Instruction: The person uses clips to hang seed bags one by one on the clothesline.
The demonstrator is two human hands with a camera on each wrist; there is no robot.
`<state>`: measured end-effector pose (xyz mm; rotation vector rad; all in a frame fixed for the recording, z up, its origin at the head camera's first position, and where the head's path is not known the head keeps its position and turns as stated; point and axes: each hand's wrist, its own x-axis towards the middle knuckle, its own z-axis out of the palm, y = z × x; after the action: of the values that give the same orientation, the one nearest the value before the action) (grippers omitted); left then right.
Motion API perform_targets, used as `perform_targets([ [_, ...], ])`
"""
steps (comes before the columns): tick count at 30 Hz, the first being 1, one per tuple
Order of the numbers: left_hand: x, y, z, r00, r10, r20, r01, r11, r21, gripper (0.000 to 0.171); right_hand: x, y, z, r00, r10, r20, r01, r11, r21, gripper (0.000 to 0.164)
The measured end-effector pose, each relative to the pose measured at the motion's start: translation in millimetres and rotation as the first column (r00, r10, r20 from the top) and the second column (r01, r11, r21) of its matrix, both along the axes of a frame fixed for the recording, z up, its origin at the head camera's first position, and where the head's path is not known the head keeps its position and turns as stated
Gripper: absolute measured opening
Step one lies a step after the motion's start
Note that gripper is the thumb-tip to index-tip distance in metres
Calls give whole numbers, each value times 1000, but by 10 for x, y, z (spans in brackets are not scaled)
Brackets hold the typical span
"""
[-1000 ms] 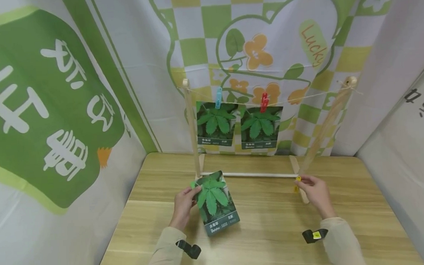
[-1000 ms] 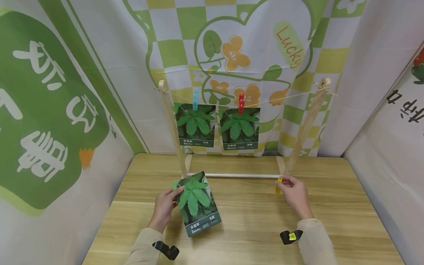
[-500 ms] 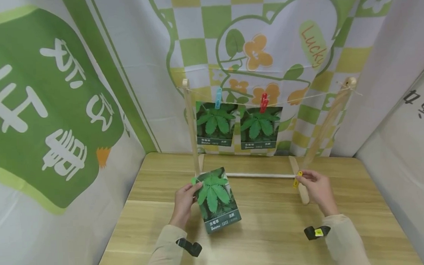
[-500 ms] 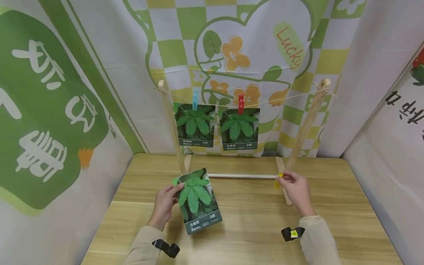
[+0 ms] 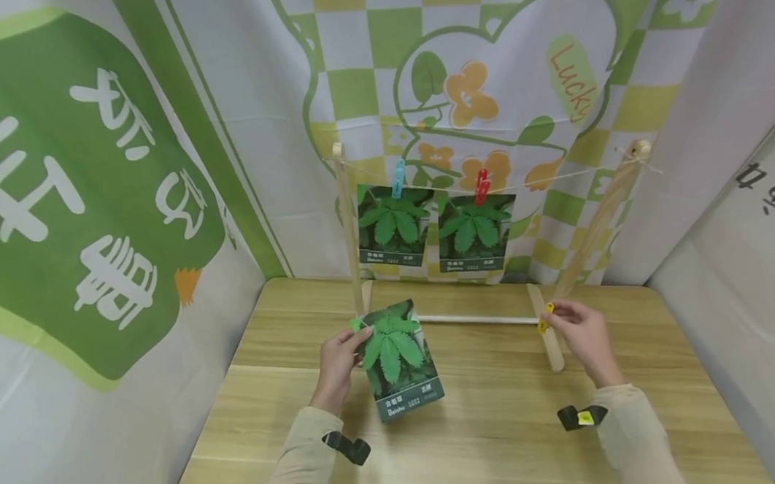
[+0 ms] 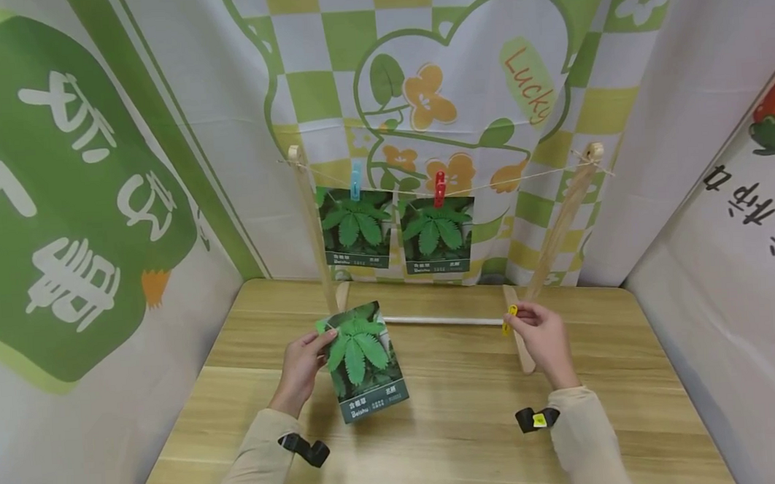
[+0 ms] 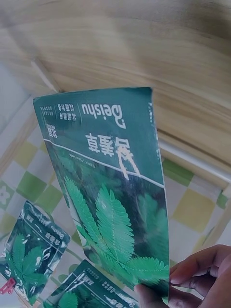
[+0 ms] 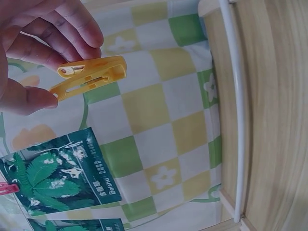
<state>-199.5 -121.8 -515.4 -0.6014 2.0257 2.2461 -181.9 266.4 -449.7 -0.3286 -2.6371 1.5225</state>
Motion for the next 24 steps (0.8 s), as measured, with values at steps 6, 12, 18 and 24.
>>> perform_targets([
  [6,-5,13,48,1000,-5,-11,4,1000,-3,27,-9,24,45,999,11,-51,-12,1000,-5,41],
  [12,-25,37,107,1000,-3,-27,3,1000,6,25,-39,59,115,994,10,-109,-10,1000,-4,39],
  [18,-33,54,189,998,-16,-56,16,1000,-1,20,-56,61,188,987,13,-157,-14,1000,-7,39],
  [24,-76,70,266,998,-36,-60,35,999,-19,27,-77,71,276,984,8,-176,-8,1000,2,41],
])
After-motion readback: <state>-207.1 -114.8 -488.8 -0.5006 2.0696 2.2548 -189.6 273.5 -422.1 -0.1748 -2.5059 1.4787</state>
